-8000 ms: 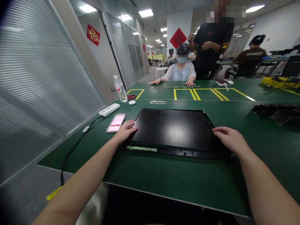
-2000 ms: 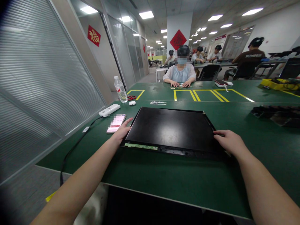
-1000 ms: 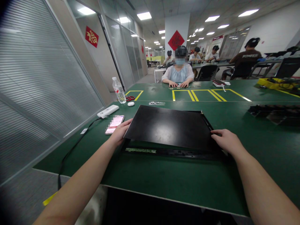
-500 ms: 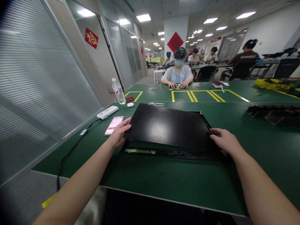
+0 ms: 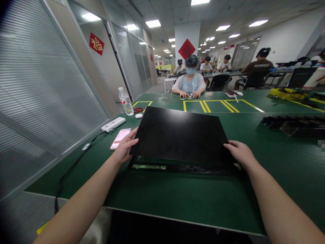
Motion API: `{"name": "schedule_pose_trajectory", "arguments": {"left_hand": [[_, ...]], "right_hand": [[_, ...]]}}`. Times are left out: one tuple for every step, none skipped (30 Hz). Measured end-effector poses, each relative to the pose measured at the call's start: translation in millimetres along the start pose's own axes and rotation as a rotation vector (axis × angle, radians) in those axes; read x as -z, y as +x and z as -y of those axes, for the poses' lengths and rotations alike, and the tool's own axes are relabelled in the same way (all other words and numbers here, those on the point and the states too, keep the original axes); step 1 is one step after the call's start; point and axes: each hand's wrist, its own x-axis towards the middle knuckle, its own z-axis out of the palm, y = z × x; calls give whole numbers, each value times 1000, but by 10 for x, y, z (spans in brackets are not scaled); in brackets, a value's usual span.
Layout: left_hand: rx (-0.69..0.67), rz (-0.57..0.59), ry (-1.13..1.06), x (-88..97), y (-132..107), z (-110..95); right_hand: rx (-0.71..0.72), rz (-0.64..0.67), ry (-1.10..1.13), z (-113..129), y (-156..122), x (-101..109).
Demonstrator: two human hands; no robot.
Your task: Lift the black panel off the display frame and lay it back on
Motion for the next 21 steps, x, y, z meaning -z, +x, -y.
{"name": "schedule_pose_trajectory", "arguments": {"left_hand": [[-1, -3, -18, 12, 8, 7], [-1, -10, -32, 27, 17, 12], [-1, -23, -41, 42, 25, 14], [1, -40, -48, 59, 33, 12], [1, -61, -53, 76, 40, 8], [-1, -84, -58, 92, 45, 1], [-4, -107, -63, 106, 48, -6], [-7, -129, -66, 117, 51, -12], [-9, -149, -67, 126, 52, -17], [-8, -163, -68, 131, 53, -18], [-2, -170, -67, 133, 55, -17], [6, -169, -65, 133, 57, -14], [11, -167, -65, 130, 61, -9], [14, -163, -66, 127, 64, -4], [14, -160, -66, 124, 69, 1], [12, -158, -62, 122, 73, 4], [6, -158, -56, 121, 77, 6], [-1, -157, -46, 123, 80, 9], [-7, -149, -28, 127, 83, 13], [-12, -136, -1, 135, 85, 20], [-13, -122, 37, 147, 88, 32]], "right_hand": [[-43, -8, 82, 9, -5, -9], [-81, -16, 170, 23, -11, -12], [-109, -25, 258, 44, -22, -6], [-124, -32, 337, 70, -37, 11], [-130, -36, 403, 104, -58, 38], [-140, -27, 484, 144, -86, 76], [-148, -10, 558, 191, -122, 122], [-163, 32, 649, 242, -164, 173], [-218, 117, 847, 295, -211, 225], [-267, 178, 1021, 348, -260, 274], [-292, 212, 1154, 398, -308, 315], [-328, 214, 1239, 443, -353, 346], [-395, 249, 1287, 480, -392, 366], [-459, 297, 1310, 508, -425, 374], [-511, 334, 1317, 528, -449, 373], [-550, 363, 1317, 541, -466, 366], [-572, 373, 1314, 548, -476, 357], [-582, 363, 1315, 552, -479, 350], [-587, 337, 1319, 556, -479, 347], [-593, 303, 1324, 561, -476, 352], [-598, 263, 1331, 567, -472, 365]]}}
